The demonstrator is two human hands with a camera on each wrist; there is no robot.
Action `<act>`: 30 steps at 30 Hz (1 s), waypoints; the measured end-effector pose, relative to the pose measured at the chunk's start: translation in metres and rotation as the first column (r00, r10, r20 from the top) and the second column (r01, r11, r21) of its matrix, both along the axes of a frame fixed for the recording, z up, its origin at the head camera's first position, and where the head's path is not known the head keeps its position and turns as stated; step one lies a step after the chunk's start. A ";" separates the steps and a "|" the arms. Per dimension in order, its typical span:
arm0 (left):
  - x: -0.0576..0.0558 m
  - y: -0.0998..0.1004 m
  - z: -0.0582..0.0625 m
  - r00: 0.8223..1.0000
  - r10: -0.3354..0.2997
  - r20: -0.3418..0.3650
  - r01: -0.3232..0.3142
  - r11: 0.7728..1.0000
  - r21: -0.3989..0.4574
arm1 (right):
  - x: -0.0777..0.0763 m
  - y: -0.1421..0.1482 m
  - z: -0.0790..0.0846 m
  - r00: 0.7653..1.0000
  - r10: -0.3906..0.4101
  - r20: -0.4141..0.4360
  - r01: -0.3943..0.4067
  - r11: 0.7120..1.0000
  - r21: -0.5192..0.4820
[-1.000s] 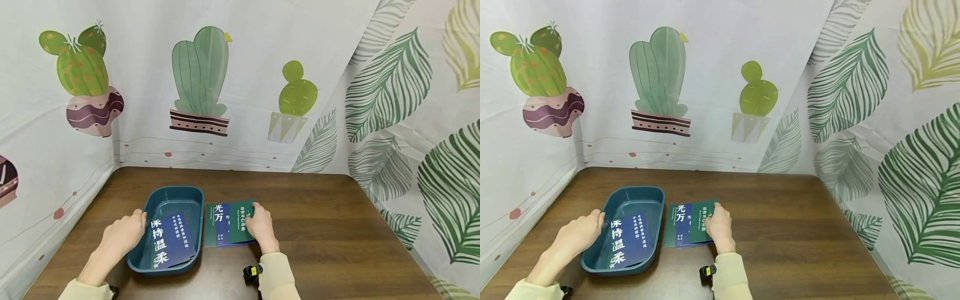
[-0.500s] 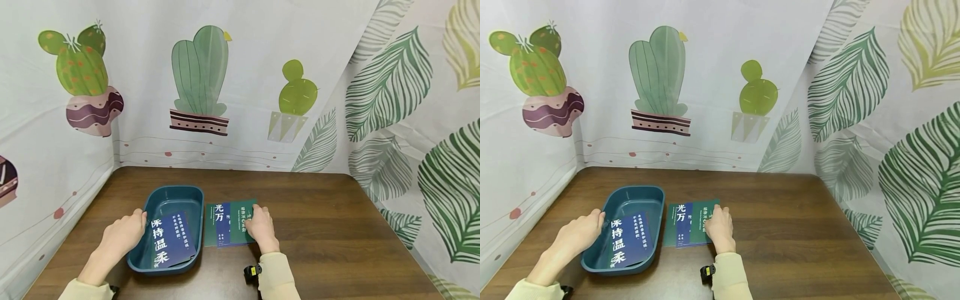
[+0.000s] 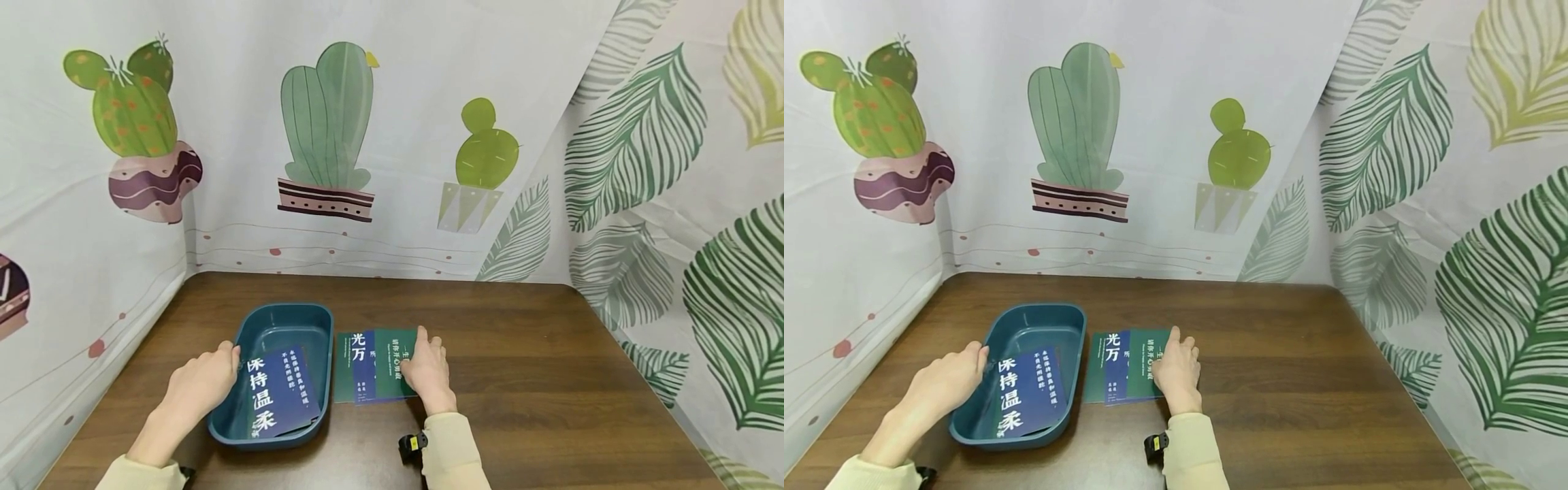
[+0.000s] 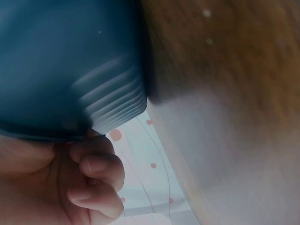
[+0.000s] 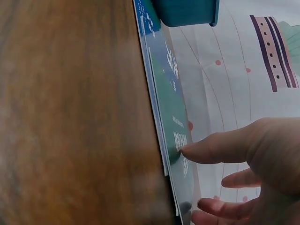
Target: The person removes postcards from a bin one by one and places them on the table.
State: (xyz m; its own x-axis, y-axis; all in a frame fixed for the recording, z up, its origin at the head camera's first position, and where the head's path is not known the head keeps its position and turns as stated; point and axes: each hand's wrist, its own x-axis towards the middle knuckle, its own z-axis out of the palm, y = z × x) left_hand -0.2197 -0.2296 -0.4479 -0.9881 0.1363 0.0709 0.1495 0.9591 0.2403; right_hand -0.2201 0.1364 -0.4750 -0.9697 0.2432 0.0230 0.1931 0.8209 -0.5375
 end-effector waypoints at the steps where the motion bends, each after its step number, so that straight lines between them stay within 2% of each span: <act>1: 0.000 0.000 0.000 1.000 0.000 0.001 0.000 1.000 0.000 | 0.000 0.000 0.001 1.000 -0.004 -0.003 0.004 1.000 0.000; 4: 0.000 0.001 0.001 1.000 0.001 0.003 -0.001 1.000 0.001 | 0.002 -0.001 0.007 0.999 -0.023 -0.026 0.022 1.000 -0.008; 8: 0.000 0.001 0.001 1.000 0.003 0.004 -0.003 1.000 0.002 | 0.004 -0.002 0.019 0.995 -0.019 -0.098 0.010 0.996 -0.088; 13: 0.000 0.000 0.000 1.000 0.004 0.004 -0.004 1.000 0.000 | 0.006 -0.006 0.031 0.977 0.058 -0.203 -0.105 0.968 -0.228; 18: 0.000 0.000 0.000 1.000 0.008 0.005 -0.008 1.000 0.000 | 0.010 -0.017 0.041 0.943 0.136 -0.304 -0.228 0.929 -0.291; 20: -0.001 0.000 0.000 1.000 0.011 0.013 -0.011 1.000 -0.002 | 0.013 -0.023 0.046 0.930 0.175 -0.324 -0.281 0.905 -0.319; 27: -0.001 0.001 0.001 0.999 0.022 0.033 -0.022 1.000 -0.007 | 0.031 -0.057 0.067 0.879 0.322 -0.353 -0.457 0.780 -0.427; 30: -0.001 0.001 0.002 0.999 0.026 0.036 -0.026 1.000 -0.010 | 0.039 -0.075 0.070 0.855 0.347 -0.386 -0.509 0.703 -0.496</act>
